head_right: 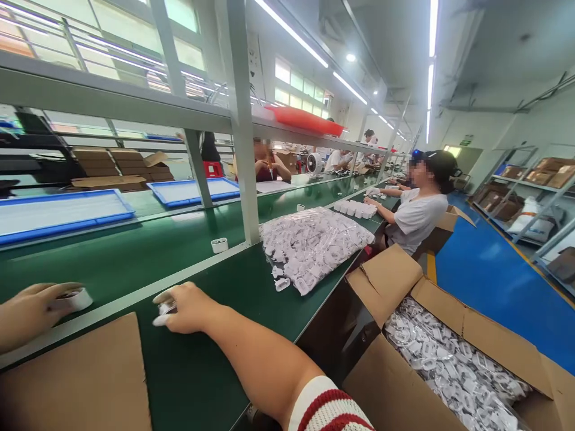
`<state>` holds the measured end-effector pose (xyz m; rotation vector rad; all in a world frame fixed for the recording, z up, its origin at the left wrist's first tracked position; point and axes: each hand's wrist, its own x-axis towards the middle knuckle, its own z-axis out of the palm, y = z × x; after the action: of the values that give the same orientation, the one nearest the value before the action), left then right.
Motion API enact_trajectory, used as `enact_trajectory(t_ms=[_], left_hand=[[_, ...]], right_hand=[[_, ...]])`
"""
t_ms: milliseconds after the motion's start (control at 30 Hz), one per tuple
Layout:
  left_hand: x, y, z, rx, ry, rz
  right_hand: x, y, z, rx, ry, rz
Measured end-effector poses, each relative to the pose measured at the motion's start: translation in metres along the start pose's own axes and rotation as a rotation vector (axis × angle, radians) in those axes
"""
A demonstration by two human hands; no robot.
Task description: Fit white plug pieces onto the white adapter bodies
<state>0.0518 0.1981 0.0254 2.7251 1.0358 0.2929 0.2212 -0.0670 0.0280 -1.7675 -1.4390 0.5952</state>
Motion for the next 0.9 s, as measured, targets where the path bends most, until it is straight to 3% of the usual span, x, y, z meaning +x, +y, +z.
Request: enact_trajectory(t_ms=[100, 167, 267, 400, 567, 700, 900], left_hand=[[-0.012, 0.006, -0.013, -0.011, -0.011, -0.094], [-0.033, 0.026, -0.023, 0.023, 0.024, -0.112], [-0.076, 0.063, -0.03, 0.018, 0.064, -0.064], [-0.14, 0.098, -0.023, -0.115, 0.042, -0.018], [-0.201, 0.114, -0.005, -0.3, 0.023, -0.008], [-0.215, 0.114, 0.009, -0.458, 0.046, -0.062], [-0.213, 0.11, 0.02, -0.551, 0.06, -0.069]], right_hand=[[-0.003, 0.001, -0.004, -0.085, 0.0, 0.012], [-0.005, 0.002, -0.006, -0.082, 0.004, 0.016], [-0.005, 0.005, -0.004, 0.119, 0.053, 0.064], [-0.001, 0.008, 0.006, 0.308, -0.014, 0.132], [-0.006, 0.0, 0.011, 0.444, -0.162, 0.144], [-0.011, -0.006, 0.01, 0.486, -0.259, 0.184], [-0.009, -0.005, 0.021, 0.361, -0.085, 0.229]])
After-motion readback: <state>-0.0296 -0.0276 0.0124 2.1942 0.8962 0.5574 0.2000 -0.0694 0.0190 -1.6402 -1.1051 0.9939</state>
